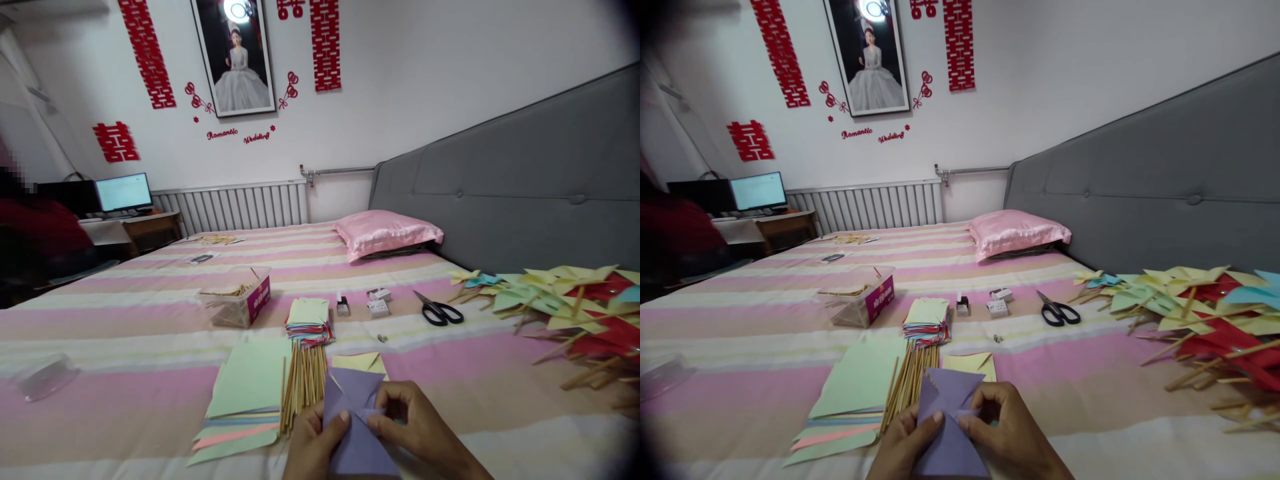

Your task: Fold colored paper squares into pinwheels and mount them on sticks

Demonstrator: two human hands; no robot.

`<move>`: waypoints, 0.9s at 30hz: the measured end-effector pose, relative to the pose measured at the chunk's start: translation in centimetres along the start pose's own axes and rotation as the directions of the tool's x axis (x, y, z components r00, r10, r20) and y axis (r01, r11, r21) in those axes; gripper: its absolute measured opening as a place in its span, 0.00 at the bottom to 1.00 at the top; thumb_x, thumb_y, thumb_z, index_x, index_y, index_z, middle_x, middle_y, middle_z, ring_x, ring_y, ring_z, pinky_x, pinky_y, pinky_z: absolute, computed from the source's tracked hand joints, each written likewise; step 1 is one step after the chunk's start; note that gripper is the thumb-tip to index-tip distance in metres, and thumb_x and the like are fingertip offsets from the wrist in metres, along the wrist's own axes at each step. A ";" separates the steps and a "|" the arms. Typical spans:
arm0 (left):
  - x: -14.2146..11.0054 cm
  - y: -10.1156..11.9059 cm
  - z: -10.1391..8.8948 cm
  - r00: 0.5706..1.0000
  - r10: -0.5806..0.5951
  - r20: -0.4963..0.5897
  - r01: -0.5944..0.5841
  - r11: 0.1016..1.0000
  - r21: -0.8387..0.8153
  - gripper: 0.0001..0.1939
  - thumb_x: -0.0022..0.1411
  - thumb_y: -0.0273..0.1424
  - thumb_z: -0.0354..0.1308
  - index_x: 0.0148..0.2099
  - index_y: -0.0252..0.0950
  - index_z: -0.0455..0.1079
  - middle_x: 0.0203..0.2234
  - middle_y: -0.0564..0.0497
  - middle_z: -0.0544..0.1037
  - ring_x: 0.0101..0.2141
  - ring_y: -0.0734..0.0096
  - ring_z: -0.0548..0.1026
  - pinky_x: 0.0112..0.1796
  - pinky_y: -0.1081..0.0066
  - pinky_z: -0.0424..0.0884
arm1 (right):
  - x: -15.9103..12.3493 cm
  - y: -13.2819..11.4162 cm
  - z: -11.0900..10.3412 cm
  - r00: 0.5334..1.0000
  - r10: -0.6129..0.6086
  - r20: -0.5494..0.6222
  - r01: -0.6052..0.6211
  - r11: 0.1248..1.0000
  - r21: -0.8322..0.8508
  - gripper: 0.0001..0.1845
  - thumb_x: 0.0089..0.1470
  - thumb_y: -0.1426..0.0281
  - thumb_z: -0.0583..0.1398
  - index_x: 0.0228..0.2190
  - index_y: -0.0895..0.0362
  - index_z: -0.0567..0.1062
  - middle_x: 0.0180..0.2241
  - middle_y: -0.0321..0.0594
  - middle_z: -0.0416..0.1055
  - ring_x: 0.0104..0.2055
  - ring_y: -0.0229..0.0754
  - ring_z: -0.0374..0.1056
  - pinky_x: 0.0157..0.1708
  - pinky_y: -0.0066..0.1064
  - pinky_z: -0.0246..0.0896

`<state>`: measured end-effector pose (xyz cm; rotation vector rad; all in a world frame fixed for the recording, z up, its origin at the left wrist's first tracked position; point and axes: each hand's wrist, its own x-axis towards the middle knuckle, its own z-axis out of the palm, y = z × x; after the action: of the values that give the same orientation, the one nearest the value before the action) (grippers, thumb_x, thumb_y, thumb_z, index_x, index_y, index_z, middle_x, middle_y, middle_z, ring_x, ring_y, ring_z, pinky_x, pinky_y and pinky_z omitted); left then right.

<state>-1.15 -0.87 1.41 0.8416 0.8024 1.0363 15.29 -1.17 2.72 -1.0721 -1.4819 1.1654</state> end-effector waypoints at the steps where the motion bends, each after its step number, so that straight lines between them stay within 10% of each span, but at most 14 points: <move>1: -0.1 0.1 0.1 1.000 0.001 -0.001 -0.001 1.000 0.002 0.17 0.41 0.38 0.68 0.31 0.30 0.78 0.18 0.46 0.77 0.20 0.72 0.70 0.27 0.72 0.65 | 0.0 -0.1 0.0 1.000 0.006 -0.004 -0.006 1.000 -0.002 0.12 0.40 0.67 0.63 0.16 0.58 0.66 0.17 0.31 0.62 0.20 0.33 0.58 0.21 0.25 0.53; 27: 0.4 -0.9 0.4 0.965 0.127 -0.228 -0.078 0.974 0.212 0.21 0.34 0.41 0.69 0.27 0.28 0.76 0.16 0.47 0.76 0.20 0.67 0.71 0.23 0.71 0.67 | 0.0 0.2 0.3 0.997 -0.060 -0.056 0.048 0.982 -0.184 0.03 0.39 0.74 0.61 0.21 0.58 0.70 0.20 0.34 0.69 0.22 0.36 0.64 0.22 0.26 0.58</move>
<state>-0.29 -0.88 0.72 0.9489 1.0928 1.1784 15.04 -1.14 2.52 -1.1729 -1.5827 0.9646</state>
